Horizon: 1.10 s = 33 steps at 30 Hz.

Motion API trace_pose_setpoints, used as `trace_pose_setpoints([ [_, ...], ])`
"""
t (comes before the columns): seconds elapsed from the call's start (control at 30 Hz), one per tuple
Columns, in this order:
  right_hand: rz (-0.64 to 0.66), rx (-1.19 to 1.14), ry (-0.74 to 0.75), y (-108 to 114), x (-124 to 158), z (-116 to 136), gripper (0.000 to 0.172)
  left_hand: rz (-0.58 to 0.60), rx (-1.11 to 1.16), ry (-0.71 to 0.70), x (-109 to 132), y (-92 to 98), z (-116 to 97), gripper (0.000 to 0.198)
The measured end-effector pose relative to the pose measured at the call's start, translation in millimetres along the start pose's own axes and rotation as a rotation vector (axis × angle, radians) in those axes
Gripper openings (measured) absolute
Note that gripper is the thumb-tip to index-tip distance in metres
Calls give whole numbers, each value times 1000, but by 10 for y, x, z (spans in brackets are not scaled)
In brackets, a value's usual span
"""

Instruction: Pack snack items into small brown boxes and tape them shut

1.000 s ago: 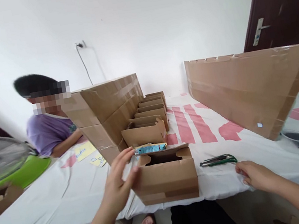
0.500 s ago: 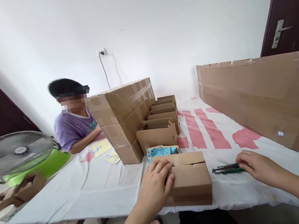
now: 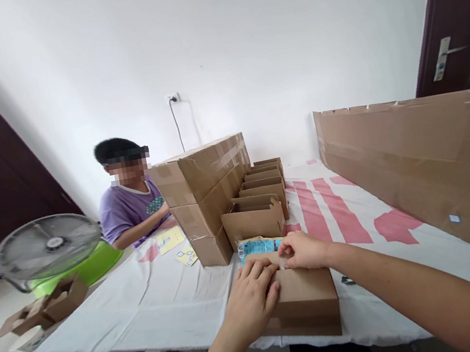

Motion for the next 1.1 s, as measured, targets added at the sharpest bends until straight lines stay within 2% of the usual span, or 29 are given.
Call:
trace_pose_setpoints([
  [0.1,-19,27,-13,-55,-12,-1,24,13,-6,7,-13,-3,-6,29],
  [0.27,-2,18,-8,-65,62,11,11,5,-26,-1,-18,-3,-11,28],
  [0.43,-35,41,7,-69,71,-14,27,30,-16,21,-20,2,-16,28],
  [0.6,8,63,42,-69,76,-10,15,8,-21,16,-24,0,-24,28],
  [0.7,35,77,97,1,91,1,19,-21,-33,11,-9,0,-25,26],
  [0.93,188,101,254,198,51,-63,34,-96,-78,-38,22,-31,-18,20],
  [1.0,215,110,251,220,29,-87,39,-151,-99,-59,58,-39,-35,20],
  [1.1,283,151,248,237,20,-91,48,-299,-141,-83,159,-9,-102,26],
])
Point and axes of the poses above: each hand's wrist, its own x-axis away from the middle knuckle, its own y-axis out of the back of the hand, z = x × y, the point moved 1 cm from there along -x, towards the middle knuckle, and after that the axes turned 6 degrees about y, right-handed, at the moved point
